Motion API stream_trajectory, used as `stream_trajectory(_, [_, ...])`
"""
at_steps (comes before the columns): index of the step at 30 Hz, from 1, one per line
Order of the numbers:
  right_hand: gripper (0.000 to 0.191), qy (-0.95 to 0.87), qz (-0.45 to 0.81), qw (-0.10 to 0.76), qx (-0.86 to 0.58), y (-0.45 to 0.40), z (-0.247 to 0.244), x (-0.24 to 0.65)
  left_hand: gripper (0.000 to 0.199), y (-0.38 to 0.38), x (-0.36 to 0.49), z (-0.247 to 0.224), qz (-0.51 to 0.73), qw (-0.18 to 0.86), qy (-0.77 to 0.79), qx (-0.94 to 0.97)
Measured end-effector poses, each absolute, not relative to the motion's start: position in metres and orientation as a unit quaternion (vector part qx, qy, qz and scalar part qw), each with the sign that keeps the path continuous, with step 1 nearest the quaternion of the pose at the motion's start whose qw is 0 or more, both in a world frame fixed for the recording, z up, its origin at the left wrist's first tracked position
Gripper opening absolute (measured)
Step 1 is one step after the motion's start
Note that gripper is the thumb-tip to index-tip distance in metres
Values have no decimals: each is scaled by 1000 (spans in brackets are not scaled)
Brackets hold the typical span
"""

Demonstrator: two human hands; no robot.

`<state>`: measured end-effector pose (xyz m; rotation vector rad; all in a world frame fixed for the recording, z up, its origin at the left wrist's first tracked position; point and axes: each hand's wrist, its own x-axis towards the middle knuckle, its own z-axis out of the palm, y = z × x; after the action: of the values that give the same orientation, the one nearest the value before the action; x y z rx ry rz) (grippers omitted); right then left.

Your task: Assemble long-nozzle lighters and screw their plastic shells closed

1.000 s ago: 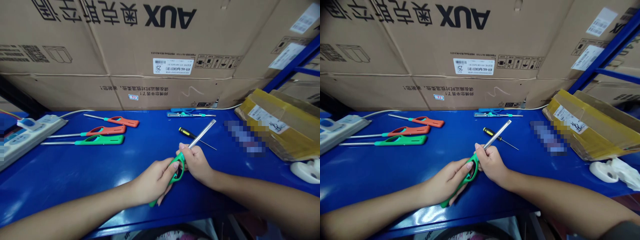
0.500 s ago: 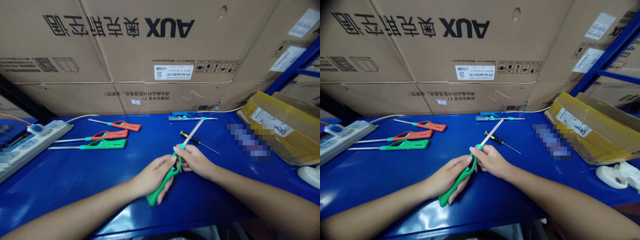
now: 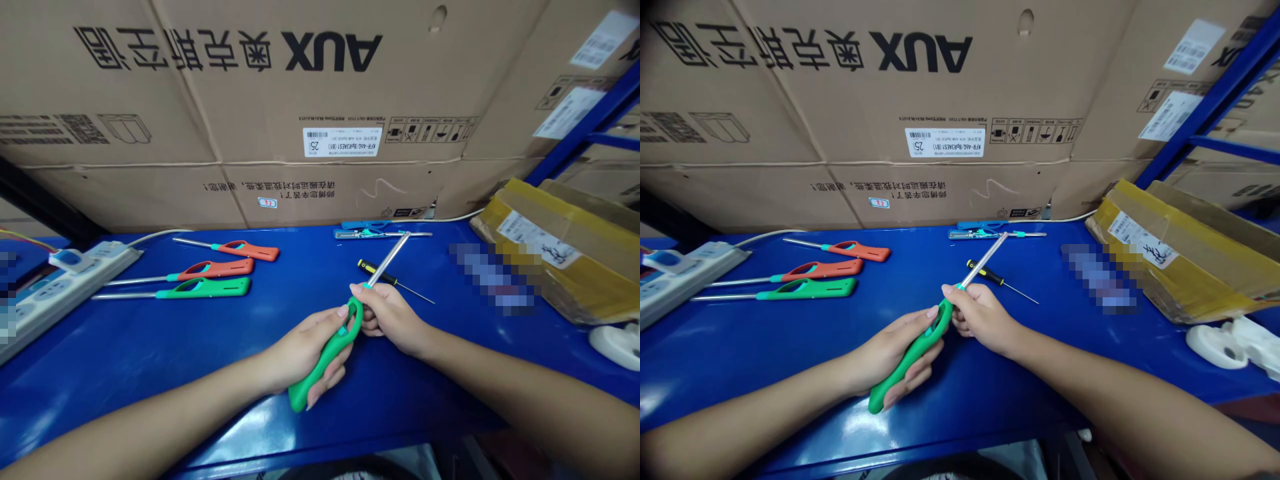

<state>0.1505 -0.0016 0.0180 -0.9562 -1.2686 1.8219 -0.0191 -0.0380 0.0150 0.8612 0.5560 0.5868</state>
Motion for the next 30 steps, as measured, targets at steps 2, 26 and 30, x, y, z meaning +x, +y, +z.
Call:
stream_trajectory(2, [57, -492, 699, 360, -373, -2, 19, 149, 36, -41, -17, 15, 290, 826, 257, 408])
stream_trajectory(26, [44, -411, 606, 544, -409, 29, 51, 191, 43, -52, -21, -2, 238, 814, 286, 447])
stream_trajectory(30, [42, -413, 612, 524, -425, 28, 51, 190, 44, -52, -21, -2, 243, 800, 312, 451])
